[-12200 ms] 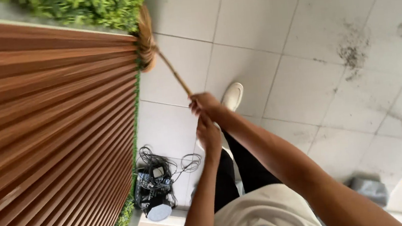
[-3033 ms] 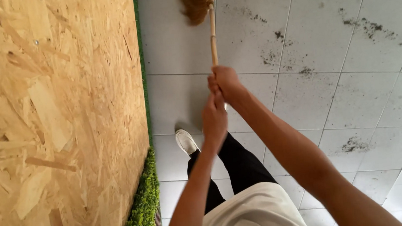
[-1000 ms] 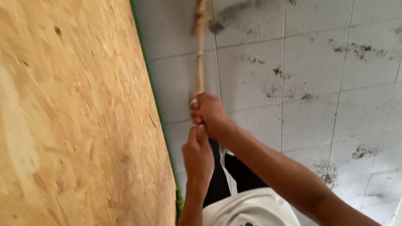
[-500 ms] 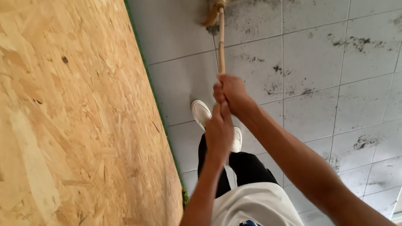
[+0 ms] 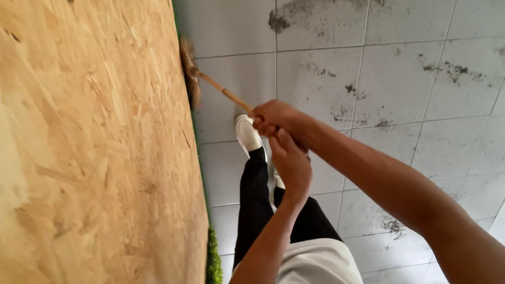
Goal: Sweeping debris off a tiled floor using a handheld broom.
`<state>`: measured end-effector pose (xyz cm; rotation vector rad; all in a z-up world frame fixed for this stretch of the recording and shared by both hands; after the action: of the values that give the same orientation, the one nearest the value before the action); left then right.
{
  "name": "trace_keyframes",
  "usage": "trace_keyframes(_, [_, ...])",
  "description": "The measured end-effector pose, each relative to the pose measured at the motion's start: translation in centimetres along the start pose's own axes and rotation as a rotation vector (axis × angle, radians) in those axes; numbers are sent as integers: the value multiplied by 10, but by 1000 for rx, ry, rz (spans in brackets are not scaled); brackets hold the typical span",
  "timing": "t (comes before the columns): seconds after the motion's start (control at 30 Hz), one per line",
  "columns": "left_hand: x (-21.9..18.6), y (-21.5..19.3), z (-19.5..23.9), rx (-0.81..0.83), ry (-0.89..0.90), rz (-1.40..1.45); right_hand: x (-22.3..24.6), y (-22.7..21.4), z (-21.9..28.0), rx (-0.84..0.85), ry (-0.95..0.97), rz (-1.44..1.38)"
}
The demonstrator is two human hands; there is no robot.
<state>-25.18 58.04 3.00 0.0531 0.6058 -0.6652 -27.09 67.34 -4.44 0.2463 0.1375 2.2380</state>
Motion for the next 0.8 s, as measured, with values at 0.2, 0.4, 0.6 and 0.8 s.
trace_keyframes(0.2, [2,23,16,41,151,-49,0,-27,36,25,-40,-164])
trace_keyframes(0.4, [27,-24,8,-58,279,-386,-31,0,-2,13,-248,-314])
trace_keyframes(0.6, [-41,19,-25,205,236,-449,-15,-49,-101,213,-141,-476])
trace_keyframes(0.8, [-54,19,-21,369,246,-530,11,-68,3,-182,-225,-628])
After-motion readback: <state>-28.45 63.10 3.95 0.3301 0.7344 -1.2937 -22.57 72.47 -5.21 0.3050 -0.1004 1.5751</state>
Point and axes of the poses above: each hand's wrist, its own z-axis away from the middle knuckle, its own y-axis out of the palm, x = y × z, the point moved 2 cm from there along -z, towards the middle knuckle, and after that the axes turned 13 degrees about z, right-handed, at the moved point
